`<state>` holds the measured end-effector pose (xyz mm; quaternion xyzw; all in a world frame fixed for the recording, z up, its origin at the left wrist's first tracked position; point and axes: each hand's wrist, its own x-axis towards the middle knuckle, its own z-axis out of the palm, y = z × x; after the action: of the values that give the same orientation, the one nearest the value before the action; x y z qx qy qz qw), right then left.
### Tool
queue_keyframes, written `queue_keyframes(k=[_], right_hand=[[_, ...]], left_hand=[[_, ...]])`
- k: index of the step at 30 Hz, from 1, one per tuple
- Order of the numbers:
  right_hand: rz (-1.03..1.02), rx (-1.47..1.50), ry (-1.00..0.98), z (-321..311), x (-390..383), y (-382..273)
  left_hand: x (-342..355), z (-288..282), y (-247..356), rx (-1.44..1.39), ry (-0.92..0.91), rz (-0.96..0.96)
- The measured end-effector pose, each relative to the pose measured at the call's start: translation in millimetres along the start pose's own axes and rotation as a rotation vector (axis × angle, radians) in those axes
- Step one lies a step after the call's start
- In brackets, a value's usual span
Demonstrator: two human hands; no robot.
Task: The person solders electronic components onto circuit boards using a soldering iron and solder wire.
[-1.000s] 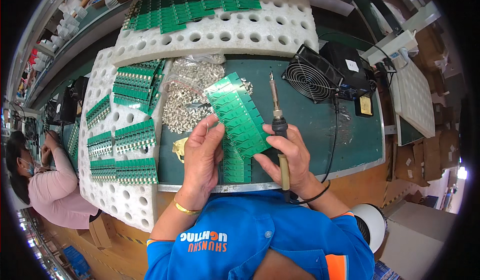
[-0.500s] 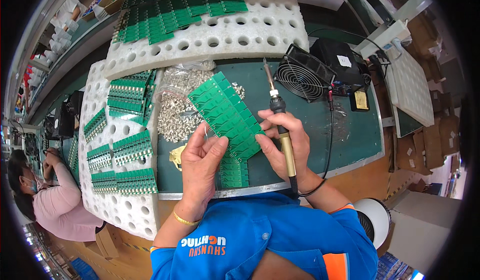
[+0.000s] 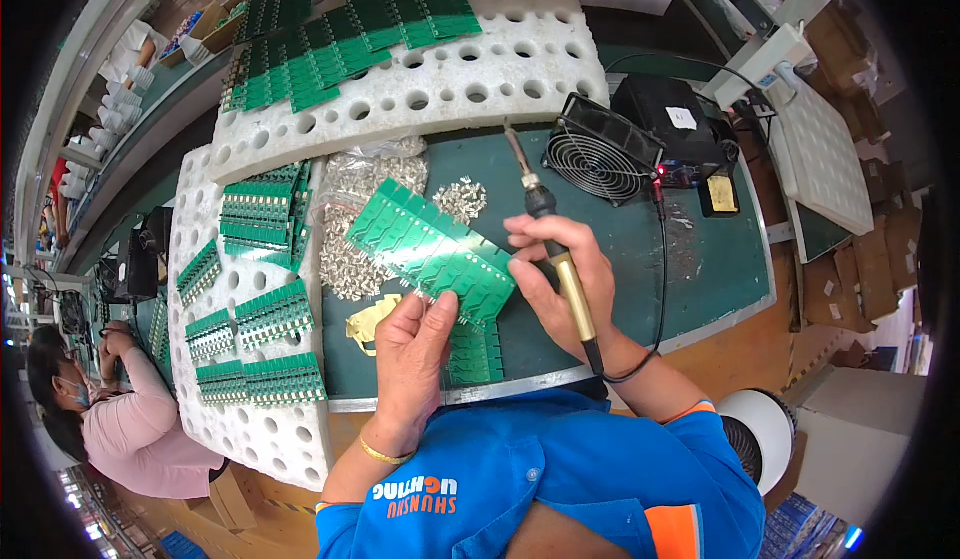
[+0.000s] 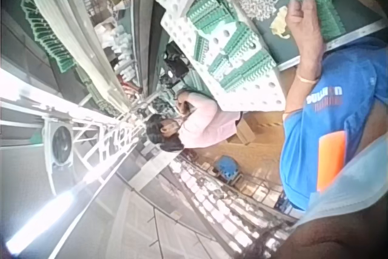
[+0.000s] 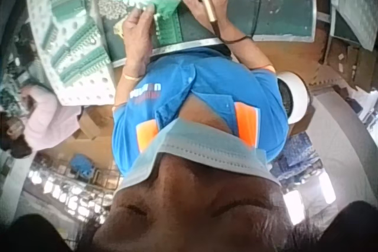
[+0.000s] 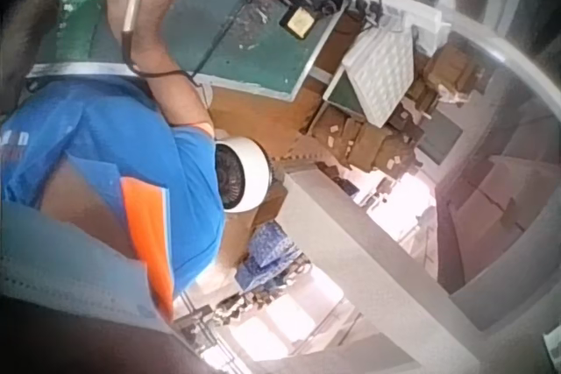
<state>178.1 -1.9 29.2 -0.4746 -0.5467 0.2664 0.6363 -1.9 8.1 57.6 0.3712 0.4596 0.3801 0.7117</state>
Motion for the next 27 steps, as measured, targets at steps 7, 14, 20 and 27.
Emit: queue_keyframes(k=[7, 14, 20, 27], right_hand=[[-0.384, -0.004, -0.169, -37.3, -16.6, -23.3], [-0.337, 0.084, -0.245, -41.1, -35.4, -26.0], [-0.342, 0.088, -0.27, -41.4, -32.2, -23.1], [-0.344, 0.08, -0.267, -38.5, -30.5, -19.7]], left_hand=[[3.3, -5.9, 8.9, -0.006, 0.11, 0.075], [7.4, -14.4, 2.7, -0.071, 0.035, 0.1], [8.6, -14.0, 6.9, -0.045, 0.052, 0.097], [11.1, -15.3, 6.1, -0.022, 0.063, 0.107]])
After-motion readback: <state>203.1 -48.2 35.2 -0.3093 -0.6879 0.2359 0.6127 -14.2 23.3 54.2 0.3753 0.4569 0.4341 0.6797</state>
